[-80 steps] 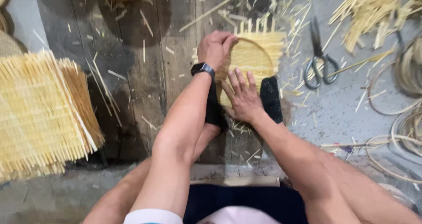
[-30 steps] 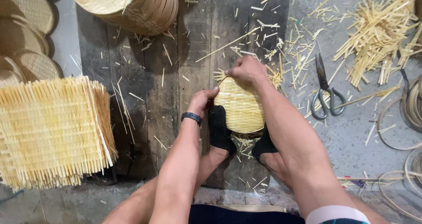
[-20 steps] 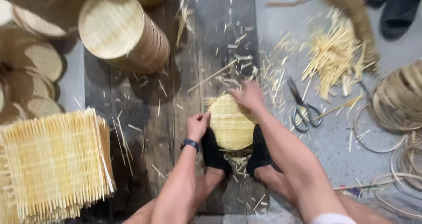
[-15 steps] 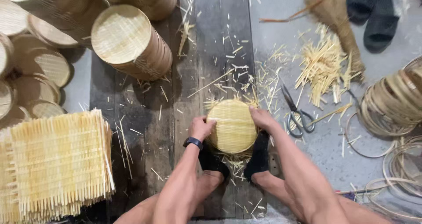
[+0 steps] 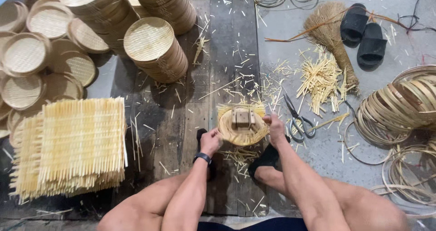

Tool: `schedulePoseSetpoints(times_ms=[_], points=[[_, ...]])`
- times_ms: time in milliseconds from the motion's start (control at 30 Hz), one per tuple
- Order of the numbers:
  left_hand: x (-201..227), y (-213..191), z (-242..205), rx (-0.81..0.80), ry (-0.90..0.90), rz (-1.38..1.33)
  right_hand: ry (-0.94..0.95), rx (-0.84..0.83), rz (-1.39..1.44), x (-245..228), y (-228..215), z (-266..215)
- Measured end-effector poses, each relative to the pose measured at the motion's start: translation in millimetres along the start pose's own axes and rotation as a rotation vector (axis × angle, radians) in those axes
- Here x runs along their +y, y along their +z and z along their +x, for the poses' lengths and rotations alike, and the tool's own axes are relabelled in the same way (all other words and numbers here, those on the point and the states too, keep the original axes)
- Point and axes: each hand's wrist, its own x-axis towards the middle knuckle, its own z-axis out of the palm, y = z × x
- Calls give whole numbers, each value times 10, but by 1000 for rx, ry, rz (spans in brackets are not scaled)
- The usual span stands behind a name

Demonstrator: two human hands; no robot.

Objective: The person places a circular bamboo frame onto a woven bamboo mat, then uses a wooden block and shears to trim the excess matting around the frame. The person repeats this process for multiple mats, stacking the finished circular pieces.

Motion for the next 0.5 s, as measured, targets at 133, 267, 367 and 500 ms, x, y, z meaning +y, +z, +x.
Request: schedulePoseSetpoints(times_ms=[133, 267, 367, 500], points=[[-235, -63, -51, 167, 60, -147, -355, -83, -952, -714, -64, -127], [-116, -156, -113, 164, 123, -193, -275, -378, -1250, -2333, 242, -305], [-128, -284, -25, 163, 78, -332, -523, -553, -1671, -2974, 522, -636], [-79, -308, -3, 246, -44, -440, -638, -760, -1652, -2534, 699, -817]])
